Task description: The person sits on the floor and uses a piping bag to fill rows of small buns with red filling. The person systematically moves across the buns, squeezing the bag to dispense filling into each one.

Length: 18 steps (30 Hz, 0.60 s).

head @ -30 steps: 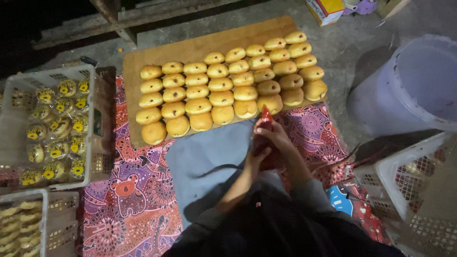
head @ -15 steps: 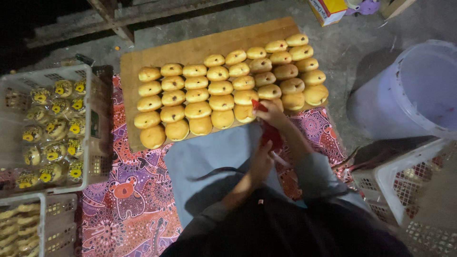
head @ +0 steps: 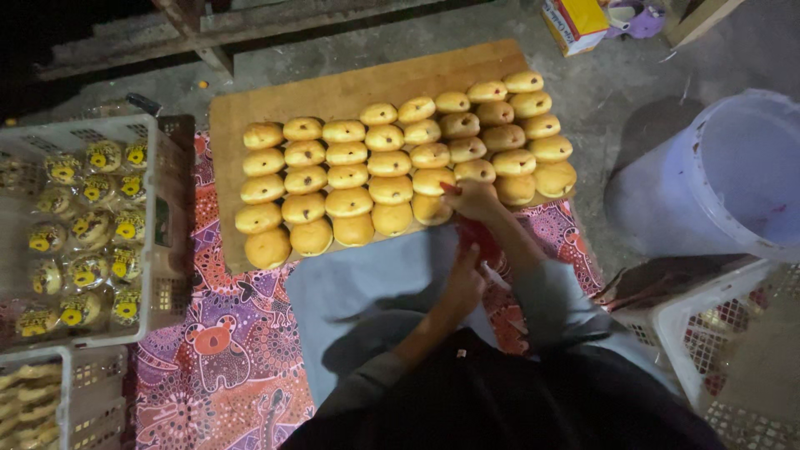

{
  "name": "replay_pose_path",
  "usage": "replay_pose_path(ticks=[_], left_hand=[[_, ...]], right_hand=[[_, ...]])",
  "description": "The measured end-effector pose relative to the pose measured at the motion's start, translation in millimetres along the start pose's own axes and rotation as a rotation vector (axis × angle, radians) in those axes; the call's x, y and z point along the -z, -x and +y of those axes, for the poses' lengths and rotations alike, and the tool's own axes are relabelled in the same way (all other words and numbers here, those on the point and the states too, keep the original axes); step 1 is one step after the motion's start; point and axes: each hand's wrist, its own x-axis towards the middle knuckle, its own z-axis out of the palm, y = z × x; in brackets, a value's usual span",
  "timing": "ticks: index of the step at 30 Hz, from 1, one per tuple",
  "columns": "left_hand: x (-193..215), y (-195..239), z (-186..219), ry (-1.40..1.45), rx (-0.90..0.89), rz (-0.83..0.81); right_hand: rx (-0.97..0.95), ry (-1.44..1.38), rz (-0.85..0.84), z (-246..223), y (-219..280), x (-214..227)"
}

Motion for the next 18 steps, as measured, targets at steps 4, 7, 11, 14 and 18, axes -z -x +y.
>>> replay_pose_path(ticks=[4, 7, 11, 14, 18], left_hand=[[7, -7, -8, -0.345, -0.109, 0.000], [8, -13, -1, -0.094, -0.079, -0.025], [4, -19, 9, 0.686, 0.197, 0.036], [8, -16, 1, 0.647, 0.196, 0.040], [19, -19, -26, 0.247, 0.062, -0.021]], right_hand=[[-0.036, 0.005, 0.005, -21, 5, 15], [-0.091, 0.094, -0.082, -27, 1, 14], [-0.091, 0.121, 0.063, -18, -10, -10], [-0.157, 0.135, 0.112, -6, -18, -31], [0.006, 0.337, -0.008, -6, -21, -29]])
